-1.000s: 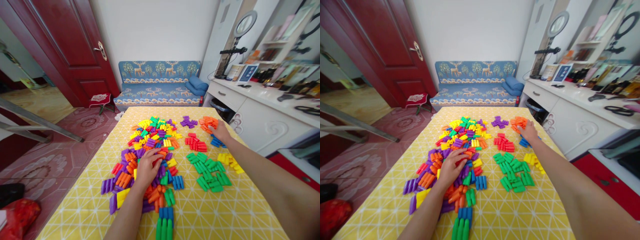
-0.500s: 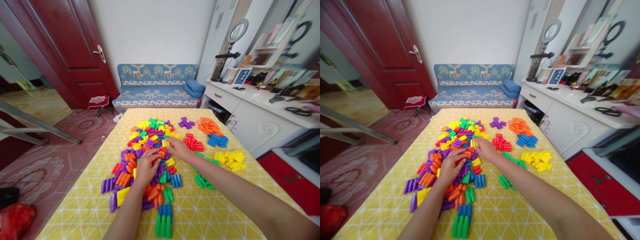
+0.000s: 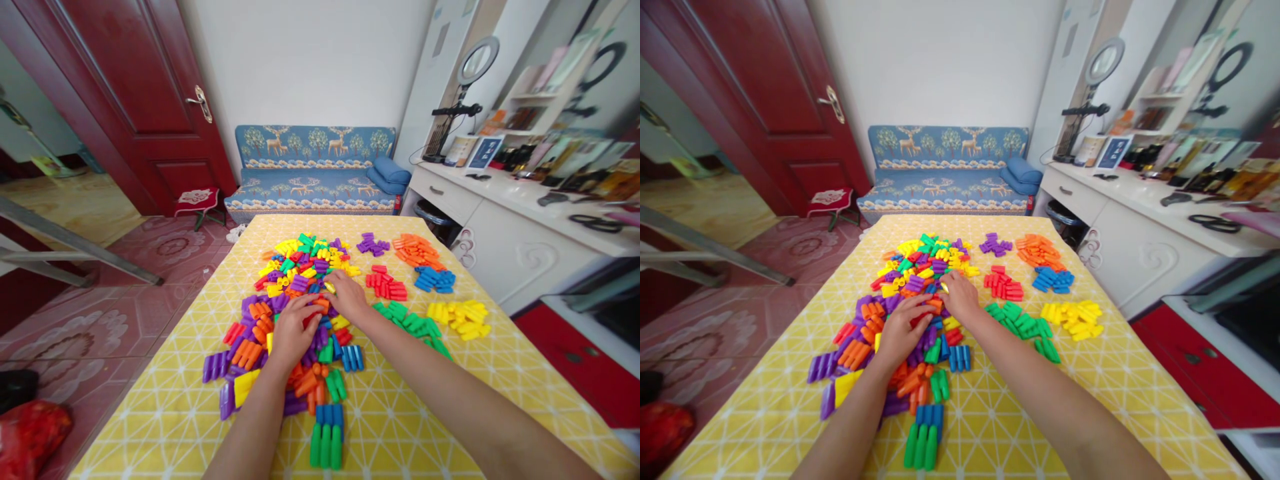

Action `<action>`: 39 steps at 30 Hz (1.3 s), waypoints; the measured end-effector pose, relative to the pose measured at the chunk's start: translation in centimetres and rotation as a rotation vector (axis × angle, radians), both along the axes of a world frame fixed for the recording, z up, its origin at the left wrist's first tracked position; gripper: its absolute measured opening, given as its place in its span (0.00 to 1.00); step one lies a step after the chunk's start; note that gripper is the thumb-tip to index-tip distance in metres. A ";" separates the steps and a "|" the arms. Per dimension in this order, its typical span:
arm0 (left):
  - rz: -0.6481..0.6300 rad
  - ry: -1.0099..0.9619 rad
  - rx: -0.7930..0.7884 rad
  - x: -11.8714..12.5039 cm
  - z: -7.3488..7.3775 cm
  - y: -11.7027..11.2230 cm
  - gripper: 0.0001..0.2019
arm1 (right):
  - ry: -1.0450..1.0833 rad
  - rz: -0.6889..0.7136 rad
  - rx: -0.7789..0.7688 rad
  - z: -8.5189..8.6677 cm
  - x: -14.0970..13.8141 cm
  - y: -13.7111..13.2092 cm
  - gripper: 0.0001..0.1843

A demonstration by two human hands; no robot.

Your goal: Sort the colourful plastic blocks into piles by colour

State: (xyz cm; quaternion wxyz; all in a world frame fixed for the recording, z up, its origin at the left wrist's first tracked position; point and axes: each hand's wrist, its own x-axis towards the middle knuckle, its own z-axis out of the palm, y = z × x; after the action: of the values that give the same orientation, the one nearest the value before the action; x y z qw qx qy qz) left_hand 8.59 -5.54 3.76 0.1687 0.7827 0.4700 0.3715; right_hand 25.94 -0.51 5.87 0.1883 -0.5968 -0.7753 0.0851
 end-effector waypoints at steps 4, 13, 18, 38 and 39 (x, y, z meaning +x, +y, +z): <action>0.003 -0.003 -0.006 0.0 0.1 -0.1 0.12 | 0.016 -0.017 -0.008 -0.3 -0.2 0.2 0.21; 0.011 0.012 -0.003 0.0 0.2 -0.1 0.11 | 0.263 -0.122 0.073 -0.4 1.3 -0.5 0.18; 0.014 0.013 -0.009 -0.1 0.0 0.0 0.11 | 0.788 -0.183 0.244 0.2 5.6 -3.7 0.18; 0.011 0.000 -0.025 -0.1 0.1 -0.1 0.11 | 0.897 -1.034 0.656 -5.9 23.7 -10.3 0.19; 0.011 0.003 -0.026 -0.1 0.2 -0.1 0.11 | 0.883 -1.038 0.650 -6.0 23.6 -10.3 0.19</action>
State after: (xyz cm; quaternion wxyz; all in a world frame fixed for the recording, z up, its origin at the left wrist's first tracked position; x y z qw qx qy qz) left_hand 8.50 -5.61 3.95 0.1760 0.7783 0.4793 0.3654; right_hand 49.58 -10.80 -0.12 0.6639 -0.7103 -0.2334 -0.0163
